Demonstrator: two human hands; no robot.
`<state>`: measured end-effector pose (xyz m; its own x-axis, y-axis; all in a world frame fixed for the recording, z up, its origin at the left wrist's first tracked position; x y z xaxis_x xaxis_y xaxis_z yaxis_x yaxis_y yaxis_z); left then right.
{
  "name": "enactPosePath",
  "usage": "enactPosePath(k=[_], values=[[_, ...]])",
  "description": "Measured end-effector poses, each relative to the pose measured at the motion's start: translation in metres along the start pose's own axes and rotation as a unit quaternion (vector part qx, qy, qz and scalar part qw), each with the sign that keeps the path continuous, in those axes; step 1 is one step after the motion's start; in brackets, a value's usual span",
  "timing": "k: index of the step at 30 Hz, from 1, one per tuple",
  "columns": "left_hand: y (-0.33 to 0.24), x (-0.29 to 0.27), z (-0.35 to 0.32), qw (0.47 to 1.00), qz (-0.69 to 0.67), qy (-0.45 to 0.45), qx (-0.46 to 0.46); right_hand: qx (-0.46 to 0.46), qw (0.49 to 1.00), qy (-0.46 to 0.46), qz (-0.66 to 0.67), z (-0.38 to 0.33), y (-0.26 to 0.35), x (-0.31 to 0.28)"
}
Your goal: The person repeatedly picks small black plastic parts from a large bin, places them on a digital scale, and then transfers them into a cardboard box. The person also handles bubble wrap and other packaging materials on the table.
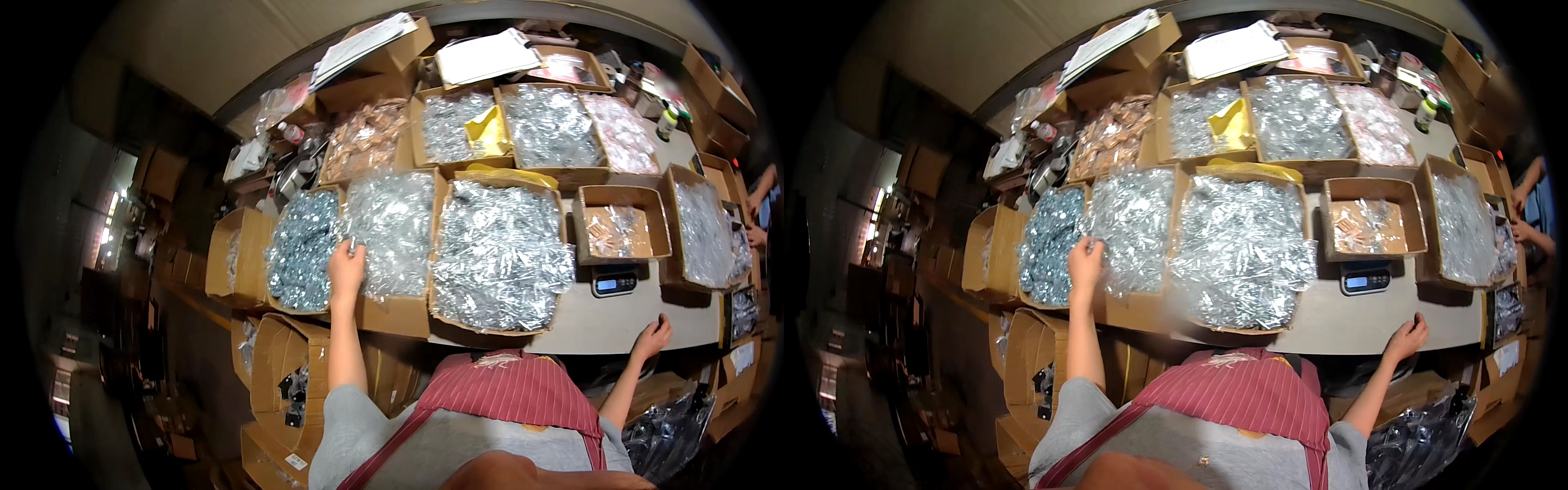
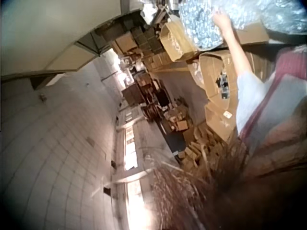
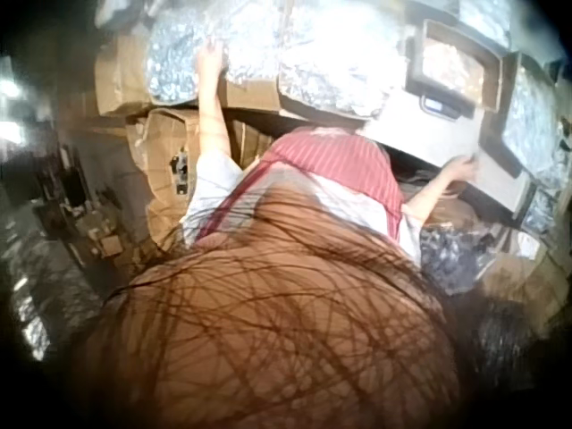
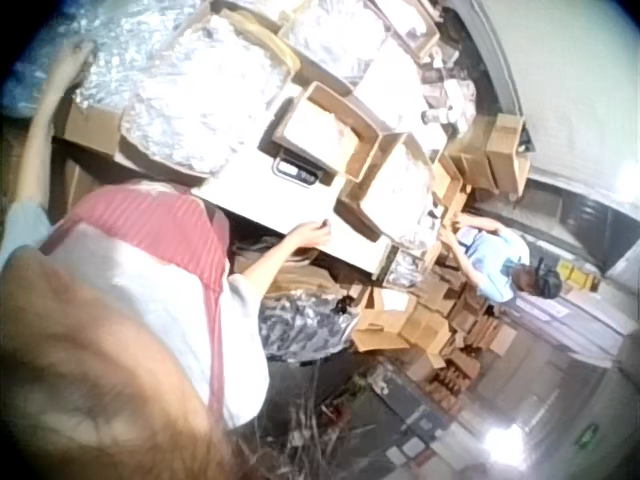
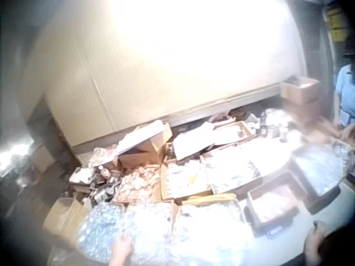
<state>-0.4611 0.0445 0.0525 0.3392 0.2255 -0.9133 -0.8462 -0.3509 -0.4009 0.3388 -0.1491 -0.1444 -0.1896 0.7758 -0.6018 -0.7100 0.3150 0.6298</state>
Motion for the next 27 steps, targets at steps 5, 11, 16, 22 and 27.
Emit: enactPosePath(k=[5,11,16,22,27], values=[[-0.119,0.039,-0.018,0.861,-0.492,0.132,0.004,-0.003,0.999,-0.004,0.038,0.000,0.002,-0.004],[-0.363,0.102,-0.079,0.819,-0.443,0.318,0.180,0.011,0.998,-0.003,0.066,0.006,0.024,-0.011],[-0.463,0.184,-0.112,0.842,-0.356,0.205,0.350,-0.005,0.997,0.029,0.070,0.010,0.035,-0.009],[-0.408,0.160,-0.137,0.838,-0.162,0.143,0.501,-0.032,0.992,0.100,0.073,0.000,0.015,-0.007],[-0.253,0.053,-0.052,0.926,-0.109,-0.039,0.358,-0.082,0.993,0.083,0.037,-0.003,0.020,-0.003]])
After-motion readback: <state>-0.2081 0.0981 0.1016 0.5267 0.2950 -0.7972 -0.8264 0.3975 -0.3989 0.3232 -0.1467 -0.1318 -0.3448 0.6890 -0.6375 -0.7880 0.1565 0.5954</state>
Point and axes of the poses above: each hand's wrist, its own z-axis towards the middle knuckle, its own x-axis out of the palm, y = z × x, the point moved 8 cm from there along z, towards the middle knuckle, and after that the axes turned 13 degrees about z, right-handed, at the moved point
